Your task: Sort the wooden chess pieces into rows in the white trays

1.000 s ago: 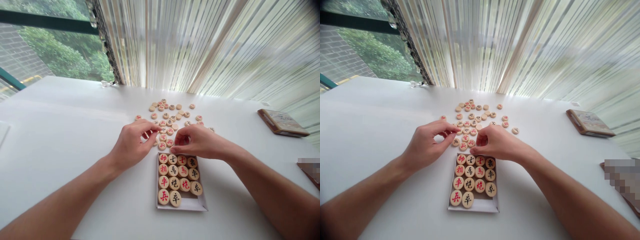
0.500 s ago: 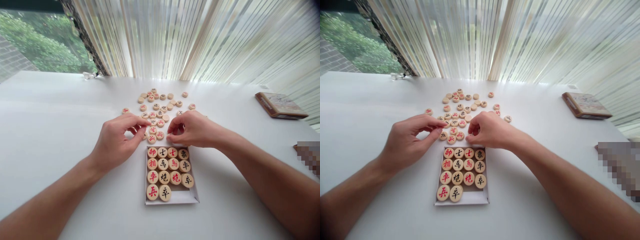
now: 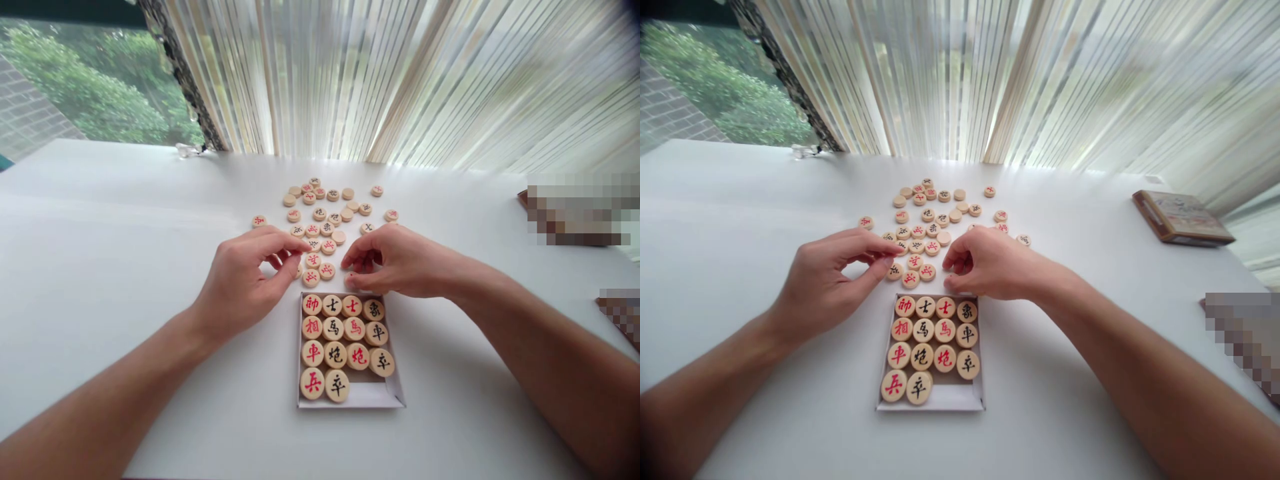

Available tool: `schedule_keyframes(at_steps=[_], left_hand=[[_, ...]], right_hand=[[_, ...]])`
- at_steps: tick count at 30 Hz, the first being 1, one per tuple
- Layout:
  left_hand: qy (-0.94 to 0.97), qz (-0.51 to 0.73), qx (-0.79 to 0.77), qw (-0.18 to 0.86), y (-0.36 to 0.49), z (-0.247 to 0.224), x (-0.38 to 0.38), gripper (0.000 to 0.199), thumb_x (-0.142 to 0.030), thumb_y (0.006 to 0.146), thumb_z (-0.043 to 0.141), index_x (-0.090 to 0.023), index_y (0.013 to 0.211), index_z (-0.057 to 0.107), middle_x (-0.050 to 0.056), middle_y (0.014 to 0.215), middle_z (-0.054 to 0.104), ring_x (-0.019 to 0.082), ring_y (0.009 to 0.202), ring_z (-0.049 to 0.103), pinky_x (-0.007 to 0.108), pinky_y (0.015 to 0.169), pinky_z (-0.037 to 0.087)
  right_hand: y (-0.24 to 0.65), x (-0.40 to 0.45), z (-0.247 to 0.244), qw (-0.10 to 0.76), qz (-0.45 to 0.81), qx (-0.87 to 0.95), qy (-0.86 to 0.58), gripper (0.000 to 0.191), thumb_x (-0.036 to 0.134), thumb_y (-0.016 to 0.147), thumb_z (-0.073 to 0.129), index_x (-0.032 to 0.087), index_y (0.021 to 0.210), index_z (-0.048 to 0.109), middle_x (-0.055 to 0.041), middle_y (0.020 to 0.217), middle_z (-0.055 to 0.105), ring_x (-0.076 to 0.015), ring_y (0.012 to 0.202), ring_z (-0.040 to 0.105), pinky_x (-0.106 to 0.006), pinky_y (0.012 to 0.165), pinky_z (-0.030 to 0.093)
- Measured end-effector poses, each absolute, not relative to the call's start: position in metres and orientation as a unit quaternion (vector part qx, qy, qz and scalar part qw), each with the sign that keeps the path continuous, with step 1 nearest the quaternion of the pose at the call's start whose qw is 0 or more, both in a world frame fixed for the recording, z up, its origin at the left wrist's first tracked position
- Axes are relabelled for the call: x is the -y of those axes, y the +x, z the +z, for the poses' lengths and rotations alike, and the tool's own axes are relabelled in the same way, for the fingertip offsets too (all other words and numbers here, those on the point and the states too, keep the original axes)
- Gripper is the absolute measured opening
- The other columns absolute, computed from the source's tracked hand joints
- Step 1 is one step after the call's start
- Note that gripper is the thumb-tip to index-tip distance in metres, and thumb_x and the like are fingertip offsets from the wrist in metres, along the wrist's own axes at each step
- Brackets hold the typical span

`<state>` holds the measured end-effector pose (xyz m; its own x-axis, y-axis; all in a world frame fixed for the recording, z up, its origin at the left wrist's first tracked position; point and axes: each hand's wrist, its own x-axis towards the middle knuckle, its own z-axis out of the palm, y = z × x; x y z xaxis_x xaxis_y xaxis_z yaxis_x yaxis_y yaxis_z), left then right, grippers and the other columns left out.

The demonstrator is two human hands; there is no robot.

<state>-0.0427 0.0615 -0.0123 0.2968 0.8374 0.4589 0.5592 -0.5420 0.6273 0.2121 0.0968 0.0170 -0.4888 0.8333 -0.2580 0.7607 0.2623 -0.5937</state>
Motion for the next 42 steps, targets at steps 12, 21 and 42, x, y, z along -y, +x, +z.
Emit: schedule_keyframes(at_steps=[12,21,42], left_hand=[[0.790,0.397,-0.436,0.170,-0.040,-0.009,-0.060,0.016,-0.018,0.095,0.065,-0.020,0.098,0.080,0.004,0.092,0.080,0.018,0.080,0.073,0.030,0.071,0.061],[0.793,0.396,-0.431,0.169,-0.041,-0.010,-0.060,0.016,-0.016,0.095,0.065,-0.019,0.100,0.080,0.004,0.094,0.080,0.018,0.083,0.074,0.030,0.074,0.059],[0.728,0.413,-0.426,0.344,-0.030,0.003,-0.047,0.008,-0.025,0.091,0.080,-0.018,0.092,0.083,0.004,0.089,0.083,0.016,0.078,0.077,0.024,0.069,0.063]], right_hand=[[0.219,-0.100,0.016,0.106,0.300,0.820,-0.476,0.024,0.034,0.083,0.079,0.020,0.102,0.084,-0.0056,0.089,0.079,-0.0204,0.077,0.073,-0.031,0.066,0.054],[0.219,-0.099,0.013,0.074,0.280,0.833,-0.470,0.009,0.028,0.085,0.075,0.020,0.090,0.076,-0.0031,0.085,0.074,-0.0181,0.073,0.066,-0.029,0.063,0.048],[0.192,-0.071,0.013,0.321,0.685,0.507,-0.413,0.037,0.033,0.070,0.101,0.018,0.097,0.081,-0.0057,0.090,0.083,-0.0218,0.085,0.082,-0.033,0.079,0.069]])
